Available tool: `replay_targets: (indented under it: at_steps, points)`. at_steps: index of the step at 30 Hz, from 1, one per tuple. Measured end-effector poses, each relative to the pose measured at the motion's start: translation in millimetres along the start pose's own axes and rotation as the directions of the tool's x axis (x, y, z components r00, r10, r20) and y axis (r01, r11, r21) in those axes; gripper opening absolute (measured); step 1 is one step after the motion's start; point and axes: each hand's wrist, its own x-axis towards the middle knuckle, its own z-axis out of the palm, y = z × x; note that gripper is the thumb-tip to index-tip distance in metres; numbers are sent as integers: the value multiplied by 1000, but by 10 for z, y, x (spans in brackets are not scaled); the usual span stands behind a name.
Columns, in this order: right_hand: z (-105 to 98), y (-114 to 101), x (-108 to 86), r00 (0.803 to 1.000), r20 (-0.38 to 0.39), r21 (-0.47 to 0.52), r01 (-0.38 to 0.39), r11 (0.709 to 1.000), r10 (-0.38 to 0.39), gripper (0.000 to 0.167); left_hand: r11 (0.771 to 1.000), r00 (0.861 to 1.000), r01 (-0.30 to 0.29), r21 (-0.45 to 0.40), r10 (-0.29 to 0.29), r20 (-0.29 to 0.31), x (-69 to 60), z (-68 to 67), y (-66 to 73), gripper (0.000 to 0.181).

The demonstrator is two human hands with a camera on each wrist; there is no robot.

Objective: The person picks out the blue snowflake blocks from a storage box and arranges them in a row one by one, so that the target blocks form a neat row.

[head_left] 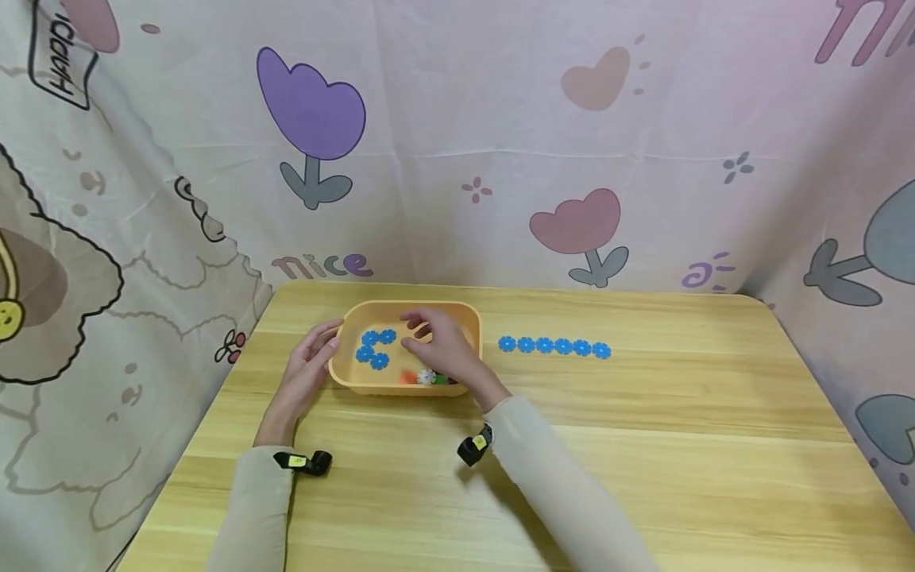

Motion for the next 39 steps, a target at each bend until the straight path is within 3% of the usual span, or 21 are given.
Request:
replay_targets:
  at_steps: [6,12,23,29,34,39]
  points:
    - [158,26,182,993,36,31,-111,993,109,38,1000,1000,4,10,-4,7,5,11,15,50]
    - [319,100,347,985,89,50,-151,987,146,38,999,1000,-8,-44,8,2,-18,-5,-19,48]
    - [438,168,480,964,152,-133,-198,971,218,44,999,1000,-11,-45,11,5,-11,-1,-4,49]
    - [456,233,486,957,146,-152,-227,962,249,40,999,1000,1,-46,0,7,5,11,-16,49]
    - [478,240,496,965,141,-209,-191,959,223,36,999,1000,3,-32,-2,6,7,-7,-7,50]
    - [504,235,496,968,142,-347,-149,926,208,33,1000,1000,2,-19,-1,15,21,-7,-3,50]
